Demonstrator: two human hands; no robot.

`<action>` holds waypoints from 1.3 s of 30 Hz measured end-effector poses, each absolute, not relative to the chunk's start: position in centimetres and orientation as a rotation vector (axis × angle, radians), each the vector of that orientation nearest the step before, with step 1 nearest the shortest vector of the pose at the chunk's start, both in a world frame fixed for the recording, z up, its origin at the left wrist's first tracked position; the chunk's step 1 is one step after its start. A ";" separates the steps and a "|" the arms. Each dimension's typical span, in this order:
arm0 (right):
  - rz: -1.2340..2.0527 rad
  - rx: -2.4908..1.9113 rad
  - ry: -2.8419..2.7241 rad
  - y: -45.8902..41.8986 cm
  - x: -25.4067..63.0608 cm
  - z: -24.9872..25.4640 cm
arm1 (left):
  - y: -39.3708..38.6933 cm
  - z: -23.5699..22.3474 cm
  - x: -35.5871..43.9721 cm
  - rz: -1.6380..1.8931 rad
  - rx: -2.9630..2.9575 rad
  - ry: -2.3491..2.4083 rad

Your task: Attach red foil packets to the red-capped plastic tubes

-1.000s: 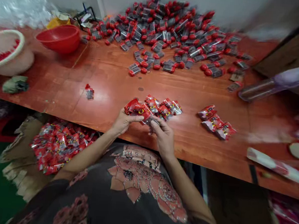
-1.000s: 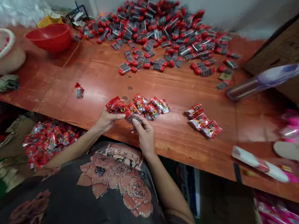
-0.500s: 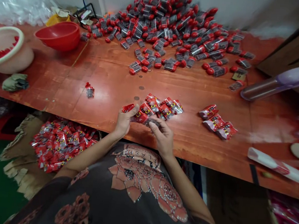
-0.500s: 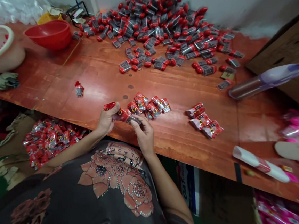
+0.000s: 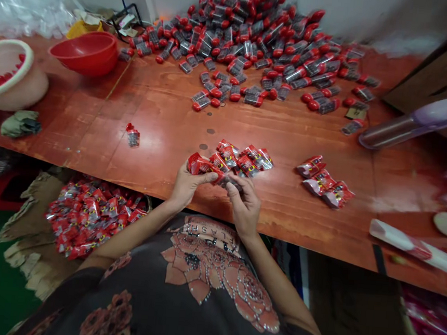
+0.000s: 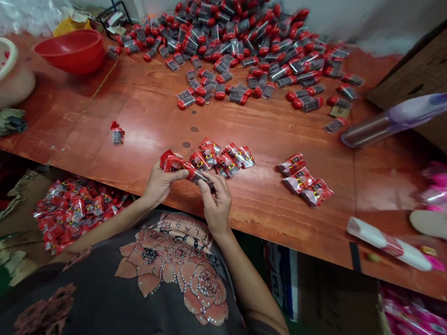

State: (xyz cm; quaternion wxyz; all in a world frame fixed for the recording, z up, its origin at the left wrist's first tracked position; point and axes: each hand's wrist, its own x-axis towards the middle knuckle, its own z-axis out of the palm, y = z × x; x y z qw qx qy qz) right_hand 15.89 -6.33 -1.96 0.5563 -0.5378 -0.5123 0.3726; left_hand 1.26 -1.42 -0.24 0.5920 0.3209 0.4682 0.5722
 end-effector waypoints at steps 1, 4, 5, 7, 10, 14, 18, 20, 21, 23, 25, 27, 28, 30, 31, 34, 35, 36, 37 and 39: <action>0.835 -1.255 -1.246 -6.4 15.9 -1.8 | -1.5 -0.3 1.3 1.350 0.749 1.095; 0.821 -1.249 -1.258 -6.4 15.8 -1.5 | -1.6 -0.4 1.4 1.373 0.754 1.100; 0.864 -1.263 -1.220 -6.4 15.7 -1.5 | -1.6 -0.4 1.4 1.366 0.756 1.099; 1.010 -1.289 -1.090 -6.4 15.6 -1.6 | -1.6 -0.4 1.4 1.334 0.760 1.097; 1.232 -1.263 -0.892 -6.2 15.4 -1.9 | -1.6 -0.6 1.4 1.282 0.762 1.089; 1.321 -1.208 -0.844 -6.1 15.3 -2.0 | -1.9 -0.8 1.3 1.233 0.744 1.060; 1.333 -1.205 -0.881 -6.1 14.9 -2.1 | -2.3 -0.8 1.2 1.175 0.727 1.021; 1.314 -1.216 -0.957 -6.0 14.9 -2.1 | -2.2 -0.6 1.2 1.179 0.697 1.029; 1.305 -1.218 -1.015 -6.0 15.0 -2.1 | -2.1 -0.4 1.1 1.191 0.677 1.039; 1.290 -1.210 -1.124 -5.8 15.2 -2.2 | -1.8 -0.3 1.0 1.214 0.641 1.061; 1.288 -1.189 -1.175 -5.6 15.5 -2.2 | -1.6 -0.3 1.0 1.198 0.628 1.072; 1.298 -1.174 -1.172 -5.3 15.7 -2.3 | -1.5 -0.3 1.0 1.151 0.646 1.066; 1.299 -1.177 -1.164 -5.2 15.8 -2.4 | -1.6 -0.4 1.0 1.130 0.656 1.057; 1.311 -1.188 -1.130 -4.9 15.9 -2.7 | -1.6 -0.5 0.9 1.115 0.652 1.039; 1.331 -1.192 -1.097 -4.8 15.9 -2.8 | -1.6 -0.6 0.7 1.120 0.634 1.037; 1.406 -1.188 -0.979 -4.4 15.7 -3.2 | -1.6 -1.0 0.4 1.142 0.561 1.050; 1.418 -1.193 -0.951 -4.2 15.6 -3.3 | -1.6 -1.1 0.4 1.147 0.546 1.054; 1.420 -1.205 -0.933 -4.1 15.5 -3.4 | -1.6 -1.3 0.4 1.146 0.538 1.055; 1.417 -1.221 -0.927 -3.9 15.4 -3.6 | -1.5 -1.6 0.4 1.142 0.535 1.052; 1.398 -1.258 -0.945 -3.6 15.4 -4.0 | -1.3 -1.9 0.4 1.136 0.527 1.045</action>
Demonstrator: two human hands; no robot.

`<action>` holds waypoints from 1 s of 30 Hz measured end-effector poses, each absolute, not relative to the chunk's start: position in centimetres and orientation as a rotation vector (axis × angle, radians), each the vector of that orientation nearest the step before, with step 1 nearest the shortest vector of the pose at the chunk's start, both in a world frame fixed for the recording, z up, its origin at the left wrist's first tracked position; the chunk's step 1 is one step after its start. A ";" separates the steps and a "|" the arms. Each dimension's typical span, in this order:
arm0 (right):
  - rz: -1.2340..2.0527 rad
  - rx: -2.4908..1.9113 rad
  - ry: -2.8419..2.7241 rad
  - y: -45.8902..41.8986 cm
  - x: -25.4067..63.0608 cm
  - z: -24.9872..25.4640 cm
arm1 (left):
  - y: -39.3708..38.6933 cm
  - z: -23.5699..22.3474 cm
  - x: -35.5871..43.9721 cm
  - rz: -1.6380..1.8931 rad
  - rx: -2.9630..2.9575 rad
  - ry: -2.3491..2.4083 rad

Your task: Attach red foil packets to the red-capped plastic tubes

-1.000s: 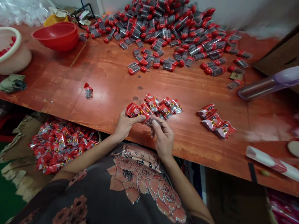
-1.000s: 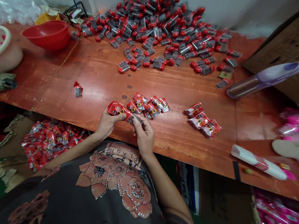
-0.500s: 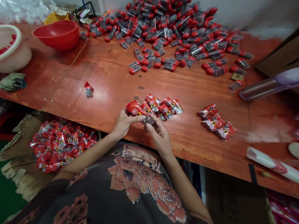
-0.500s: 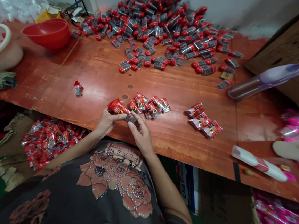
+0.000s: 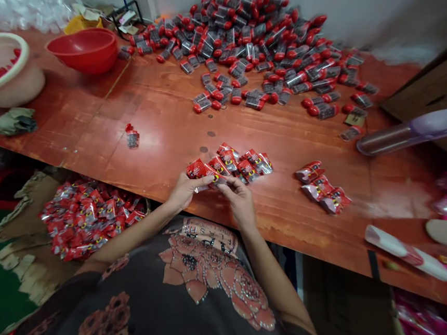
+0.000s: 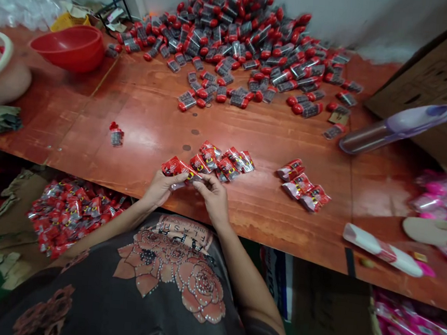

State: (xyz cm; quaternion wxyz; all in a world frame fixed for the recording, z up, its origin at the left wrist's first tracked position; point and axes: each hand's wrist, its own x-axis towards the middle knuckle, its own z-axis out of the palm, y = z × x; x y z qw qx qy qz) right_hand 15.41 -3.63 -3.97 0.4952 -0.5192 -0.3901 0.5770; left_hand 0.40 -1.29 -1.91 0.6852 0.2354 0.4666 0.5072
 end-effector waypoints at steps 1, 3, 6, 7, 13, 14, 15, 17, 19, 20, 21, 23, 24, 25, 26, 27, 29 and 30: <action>1.375 -1.284 -0.963 -3.5 15.6 -4.3 | -1.1 -2.0 0.3 1.143 0.511 1.045; 1.263 -1.358 -1.012 -3.1 16.5 -4.9 | -0.4 -2.2 0.0 1.169 0.446 1.050; 0.972 -1.507 -1.144 -2.3 18.3 -5.5 | 0.6 -2.2 -0.8 1.239 0.327 1.073; 0.880 -1.547 -1.192 -1.9 18.8 -5.5 | 0.9 -2.3 -1.0 1.253 0.307 1.081; 0.803 -1.405 -1.535 2.3 17.3 -1.6 | 2.6 -2.6 -0.4 1.263 0.280 1.041; 0.868 -1.339 -1.621 3.2 16.5 -0.8 | 3.0 -2.6 -0.3 1.286 0.279 1.028; 0.934 -1.280 -1.697 4.0 15.6 -0.1 | 3.4 -2.5 -0.2 1.308 0.281 1.014; 1.020 -1.211 -1.791 5.5 14.1 0.9 | 4.2 -2.1 -0.5 1.339 0.280 0.985; 1.045 -1.189 -1.829 6.9 13.1 1.2 | 5.0 -1.7 -1.2 1.366 0.252 0.973; 1.057 -1.181 -1.838 7.6 12.6 1.2 | 5.3 -1.6 -1.7 1.386 0.227 0.975; 1.075 -1.171 -1.843 8.2 12.3 1.1 | 5.5 -1.5 -2.2 1.405 0.201 0.979; 1.128 -1.140 -1.857 9.4 11.4 0.7 | 5.8 -1.6 -3.3 1.433 0.158 0.994; 1.160 -1.122 -1.862 9.9 11.0 0.5 | 5.9 -1.8 -3.7 1.441 0.143 1.000; 1.192 -1.103 -1.862 10.3 10.5 0.3 | 5.9 -2.0 -4.1 1.448 0.130 1.001; 1.225 -1.084 -1.862 10.7 10.0 0.2 | 5.9 -2.2 -4.5 1.452 0.117 0.999; 1.259 -1.062 -1.862 11.0 9.5 0.0 | 6.0 -2.4 -4.8 1.449 0.102 0.996; 1.314 -1.023 -1.874 11.7 8.8 -0.3 | 6.1 -2.7 -5.3 1.438 0.072 0.987; 1.333 -1.008 -1.906 12.2 8.5 -0.4 | 6.2 -2.7 -5.6 1.436 0.058 0.987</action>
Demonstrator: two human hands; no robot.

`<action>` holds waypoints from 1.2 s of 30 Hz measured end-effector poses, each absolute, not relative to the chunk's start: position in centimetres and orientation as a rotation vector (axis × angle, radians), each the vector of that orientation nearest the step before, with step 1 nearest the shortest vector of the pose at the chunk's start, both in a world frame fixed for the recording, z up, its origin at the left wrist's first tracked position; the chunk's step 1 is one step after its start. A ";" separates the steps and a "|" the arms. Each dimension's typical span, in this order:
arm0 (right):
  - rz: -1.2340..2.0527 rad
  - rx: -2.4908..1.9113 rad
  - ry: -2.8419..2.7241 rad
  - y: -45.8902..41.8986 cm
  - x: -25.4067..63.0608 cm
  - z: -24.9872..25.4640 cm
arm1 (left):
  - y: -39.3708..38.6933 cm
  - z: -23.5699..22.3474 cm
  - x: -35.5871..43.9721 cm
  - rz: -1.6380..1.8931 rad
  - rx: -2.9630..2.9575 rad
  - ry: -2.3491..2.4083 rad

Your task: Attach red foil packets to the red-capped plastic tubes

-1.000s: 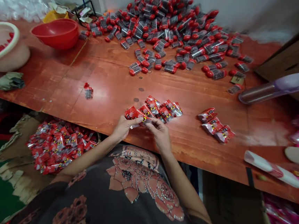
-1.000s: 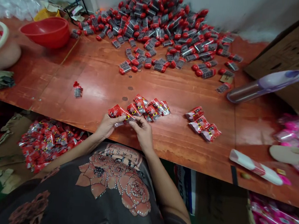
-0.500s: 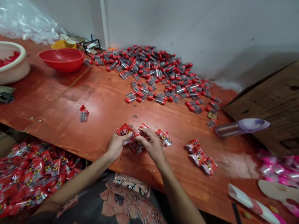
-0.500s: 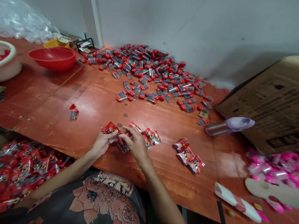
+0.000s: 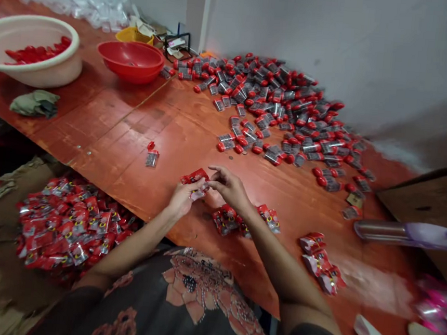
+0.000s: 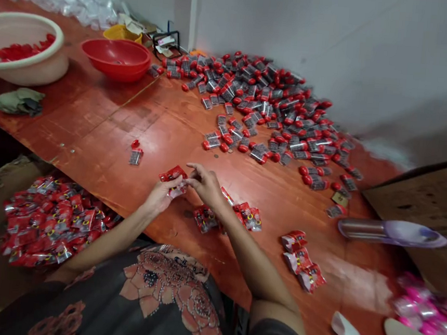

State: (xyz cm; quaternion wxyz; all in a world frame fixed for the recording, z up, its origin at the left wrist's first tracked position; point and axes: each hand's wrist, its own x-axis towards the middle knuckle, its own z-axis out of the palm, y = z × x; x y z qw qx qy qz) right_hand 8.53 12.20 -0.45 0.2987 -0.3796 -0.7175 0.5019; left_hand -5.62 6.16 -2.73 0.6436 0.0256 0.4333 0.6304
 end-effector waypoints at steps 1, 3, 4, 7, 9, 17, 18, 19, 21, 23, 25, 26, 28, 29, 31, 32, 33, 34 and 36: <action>1.358 -0.993 -1.963 12.8 8.4 -0.6 | 6.3 -2.8 -5.9 1.440 0.047 0.993; 1.397 -0.998 -2.119 14.8 8.2 -0.9 | 6.5 -2.9 -6.4 1.471 0.028 1.018; 1.373 -1.038 -2.202 16.0 8.2 -1.1 | 6.6 -3.0 -6.6 1.492 0.016 1.029; 0.907 -1.332 -2.351 20.4 8.3 -2.2 | 6.7 -3.3 -6.9 1.521 -0.021 1.036; 0.535 -1.414 -2.501 22.7 8.4 -3.1 | 6.6 -3.4 -6.9 1.505 -0.031 1.021; 0.260 -1.421 -2.817 21.0 8.0 -4.2 | 6.0 -2.9 -6.6 1.493 -0.119 1.016; 0.297 -1.448 -2.808 20.3 8.0 -4.0 | 6.0 -2.7 -6.4 1.485 -0.129 1.005; 0.335 -1.476 -2.798 19.6 8.2 -3.6 | 6.0 -2.6 -6.3 1.476 -0.142 0.993; 0.384 -1.524 -2.778 18.1 8.7 -2.7 | 5.9 -2.3 -5.9 1.453 -0.168 0.976; 0.437 -1.524 -2.688 15.9 9.6 -1.5 | 5.8 -2.0 -5.5 1.425 -0.181 0.958; 0.603 -1.450 -2.445 12.9 10.4 -0.3 | 5.7 -1.9 -5.2 1.404 -0.186 0.941; 0.748 -1.369 -2.267 11.1 10.8 0.3 | 5.6 -1.9 -4.9 1.398 -0.186 0.936; 0.899 -1.254 -2.022 7.5 11.3 0.9 | 5.3 -1.8 -4.3 1.394 -0.188 0.934; 0.889 -1.237 -1.950 5.9 11.4 1.0 | 5.2 -1.8 -3.9 1.394 -0.188 0.938; 0.797 -1.258 -1.851 3.2 11.3 0.7 | 4.9 -1.8 -3.0 1.369 -0.167 0.932; 0.749 -1.278 -1.809 2.3 11.3 0.3 | 4.8 -1.8 -2.5 1.341 -0.145 0.922; 0.716 -1.297 -1.770 1.6 11.3 -0.1 | 4.6 -1.8 -2.0 1.311 -0.120 0.914; 0.703 -1.310 -1.735 1.1 11.3 -0.5 | 4.4 -1.8 -1.6 1.289 -0.096 0.912; 0.729 -1.319 -1.682 0.5 11.7 -1.0 | 4.1 -1.7 -0.6 1.283 -0.057 0.929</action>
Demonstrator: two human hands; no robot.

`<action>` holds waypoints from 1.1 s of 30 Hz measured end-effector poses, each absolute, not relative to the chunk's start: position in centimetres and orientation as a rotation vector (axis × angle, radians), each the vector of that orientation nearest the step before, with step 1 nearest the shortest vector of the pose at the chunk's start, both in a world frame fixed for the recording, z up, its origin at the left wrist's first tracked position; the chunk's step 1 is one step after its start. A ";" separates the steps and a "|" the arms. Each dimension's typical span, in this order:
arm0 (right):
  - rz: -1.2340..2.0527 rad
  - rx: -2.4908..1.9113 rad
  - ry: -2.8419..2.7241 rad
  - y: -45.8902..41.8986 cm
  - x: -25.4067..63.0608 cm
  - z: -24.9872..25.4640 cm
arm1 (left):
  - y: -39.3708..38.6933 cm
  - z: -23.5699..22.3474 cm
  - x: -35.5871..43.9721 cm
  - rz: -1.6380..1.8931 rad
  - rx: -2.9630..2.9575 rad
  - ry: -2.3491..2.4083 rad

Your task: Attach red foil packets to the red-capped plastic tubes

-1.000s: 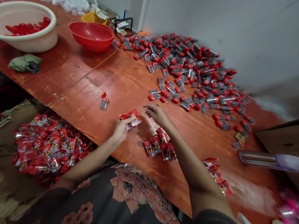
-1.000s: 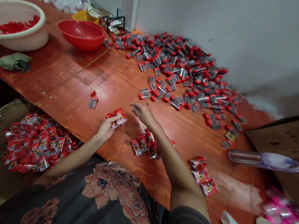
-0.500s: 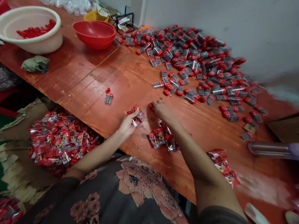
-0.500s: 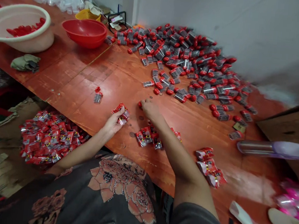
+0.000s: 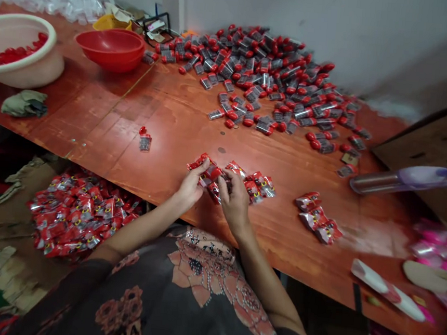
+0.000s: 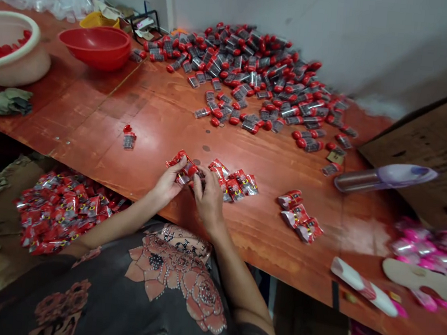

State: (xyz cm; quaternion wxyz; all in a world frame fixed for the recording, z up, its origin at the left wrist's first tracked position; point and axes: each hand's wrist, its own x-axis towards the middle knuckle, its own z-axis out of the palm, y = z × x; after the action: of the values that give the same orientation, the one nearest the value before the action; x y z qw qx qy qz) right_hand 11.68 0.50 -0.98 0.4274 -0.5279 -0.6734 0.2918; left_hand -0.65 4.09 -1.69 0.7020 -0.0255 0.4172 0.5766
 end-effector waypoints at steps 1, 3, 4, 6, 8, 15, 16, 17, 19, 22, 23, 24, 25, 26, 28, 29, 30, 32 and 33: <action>0.754 -1.316 -1.662 0.3 12.0 -1.1 | 3.9 -1.6 -0.2 1.301 -0.042 0.945; 0.814 -1.300 -1.626 -0.1 12.8 -1.0 | 3.6 -1.3 0.5 1.336 -0.003 0.973; 0.850 -1.293 -1.604 -0.3 13.2 -0.8 | 3.4 -1.2 0.8 1.350 0.022 0.978; 0.928 -1.288 -1.558 -0.6 14.1 -0.5 | 3.0 -0.9 1.4 1.379 0.073 0.978; 0.988 -1.294 -1.506 -0.9 14.8 -0.4 | 2.5 -0.7 1.8 1.400 0.133 0.967; 1.030 -1.312 -1.219 -1.8 15.5 -1.1 | 0.8 -0.3 2.5 1.353 0.356 1.017; 1.027 -1.306 -1.198 -1.9 15.5 -1.3 | 0.7 -0.2 2.5 1.338 0.392 1.024; 1.026 -1.297 -1.184 -2.1 15.5 -1.4 | 0.6 -0.2 2.5 1.321 0.432 1.028; 1.046 -1.273 -1.166 -2.3 15.6 -1.6 | 0.4 -0.3 2.3 1.287 0.511 1.018; 1.106 -1.252 -1.165 -2.4 15.9 -1.8 | 0.4 -0.5 1.9 1.224 0.588 0.981; 1.127 -1.250 -1.166 -2.4 16.1 -1.8 | 0.5 -0.6 1.7 1.204 0.605 0.973; 1.154 -1.245 -1.161 -2.4 16.2 -1.8 | 0.5 -0.7 1.5 1.185 0.622 0.970; 1.186 -1.237 -1.148 -2.4 16.4 -1.8 | 0.5 -0.8 1.4 1.168 0.639 0.969; 1.218 -1.226 -1.130 -2.4 16.6 -1.8 | 0.5 -0.8 1.3 1.153 0.653 0.969; 1.258 -1.208 -1.110 -2.5 16.7 -1.9 | 0.4 -0.7 1.2 1.127 0.666 0.964; 1.253 -1.209 -1.119 -2.6 16.8 -1.9 | 0.4 -0.6 1.3 1.124 0.659 0.959; 1.227 -1.216 -1.145 -2.7 16.7 -1.9 | 0.3 -0.6 1.4 1.135 0.645 0.957; 1.137 -1.236 -1.223 -2.9 16.6 -1.8 | 0.2 -0.4 1.7 1.201 0.601 0.968; 1.080 -1.245 -1.266 -3.1 16.5 -1.8 | 0.1 -0.3 1.8 1.239 0.578 0.982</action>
State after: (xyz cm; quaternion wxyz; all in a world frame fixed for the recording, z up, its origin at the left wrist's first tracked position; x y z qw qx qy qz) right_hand 16.46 -3.08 -1.78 0.5071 -0.5163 -0.5249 0.4481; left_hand 1.80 0.09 -0.31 0.6664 0.2559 0.4351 0.5487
